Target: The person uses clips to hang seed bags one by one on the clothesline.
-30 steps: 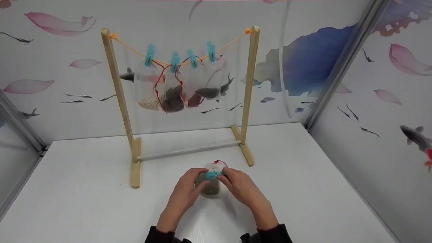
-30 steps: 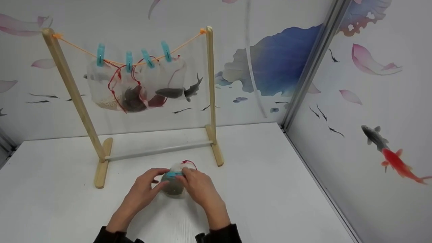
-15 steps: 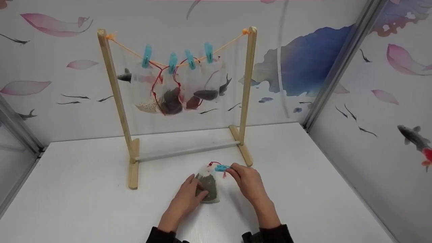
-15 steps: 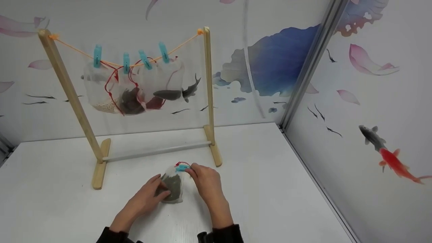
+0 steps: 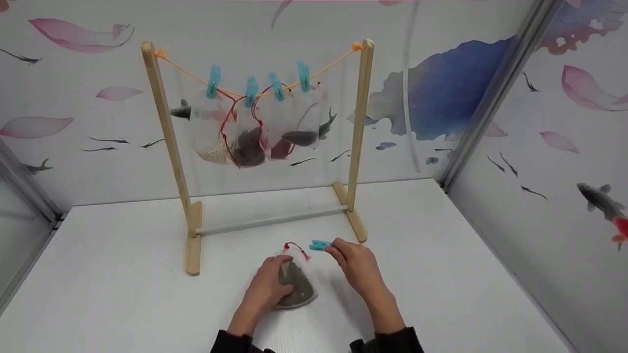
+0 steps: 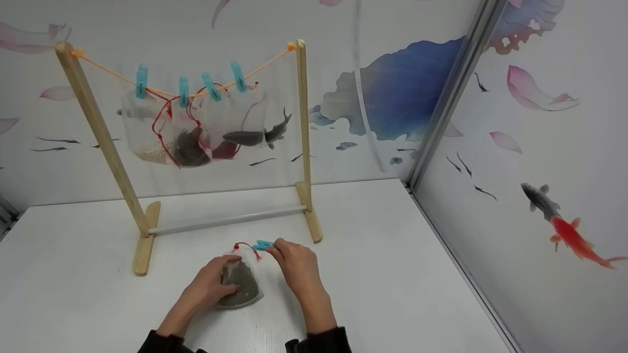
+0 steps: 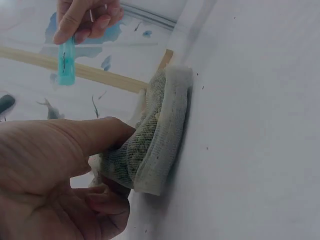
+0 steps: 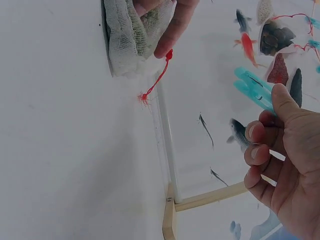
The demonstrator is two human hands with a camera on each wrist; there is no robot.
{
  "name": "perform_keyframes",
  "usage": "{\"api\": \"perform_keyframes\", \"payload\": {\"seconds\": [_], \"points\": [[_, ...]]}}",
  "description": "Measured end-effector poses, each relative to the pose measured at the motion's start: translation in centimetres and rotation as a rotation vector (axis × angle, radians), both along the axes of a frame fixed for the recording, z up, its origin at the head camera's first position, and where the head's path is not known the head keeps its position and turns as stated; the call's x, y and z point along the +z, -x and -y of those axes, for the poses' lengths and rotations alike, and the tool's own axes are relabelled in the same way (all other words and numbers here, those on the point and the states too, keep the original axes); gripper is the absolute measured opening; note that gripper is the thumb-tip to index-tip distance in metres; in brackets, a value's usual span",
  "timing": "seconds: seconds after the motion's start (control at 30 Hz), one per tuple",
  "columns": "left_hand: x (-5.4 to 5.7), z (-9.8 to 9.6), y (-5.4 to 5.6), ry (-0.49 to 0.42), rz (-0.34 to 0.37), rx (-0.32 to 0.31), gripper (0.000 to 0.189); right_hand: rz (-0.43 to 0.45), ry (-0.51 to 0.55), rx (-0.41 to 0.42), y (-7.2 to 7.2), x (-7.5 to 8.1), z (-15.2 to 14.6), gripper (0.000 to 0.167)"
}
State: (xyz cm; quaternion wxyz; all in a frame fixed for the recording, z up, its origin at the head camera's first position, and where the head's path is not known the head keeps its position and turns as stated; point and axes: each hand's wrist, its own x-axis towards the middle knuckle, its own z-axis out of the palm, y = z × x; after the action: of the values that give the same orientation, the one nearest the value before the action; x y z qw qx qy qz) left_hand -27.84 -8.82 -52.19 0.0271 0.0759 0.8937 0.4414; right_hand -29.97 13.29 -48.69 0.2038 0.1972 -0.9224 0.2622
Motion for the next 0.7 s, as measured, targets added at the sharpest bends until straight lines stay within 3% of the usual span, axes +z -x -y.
{"api": "perform_keyframes", "payload": {"seconds": [0.13, 0.27, 0.43, 0.57, 0.7], "points": [[0.5, -0.2, 0.3, -0.028, -0.063, 0.087, 0.036, -0.027, 0.009, -0.013, 0.1, 0.1, 0.2, 0.025], [1.3, -0.2, 0.4, -0.048, -0.172, 0.150, 0.013, -0.079, 0.029, 0.000, 0.2, 0.0, 0.4, 0.023], [2.8, -0.2, 0.0, -0.021, -0.288, 0.158, 0.020, -0.125, 0.045, 0.009, 0.5, 0.0, 0.5, 0.023], [3.8, -0.2, -0.6, 0.019, -0.304, 0.168, 0.030, -0.077, 0.046, 0.009, 0.3, -0.2, 0.4, 0.024], [4.2, -0.2, -1.0, 0.047, -0.292, 0.180, 0.016, -0.044, 0.026, 0.014, 0.1, 0.0, 0.1, 0.023]]}}
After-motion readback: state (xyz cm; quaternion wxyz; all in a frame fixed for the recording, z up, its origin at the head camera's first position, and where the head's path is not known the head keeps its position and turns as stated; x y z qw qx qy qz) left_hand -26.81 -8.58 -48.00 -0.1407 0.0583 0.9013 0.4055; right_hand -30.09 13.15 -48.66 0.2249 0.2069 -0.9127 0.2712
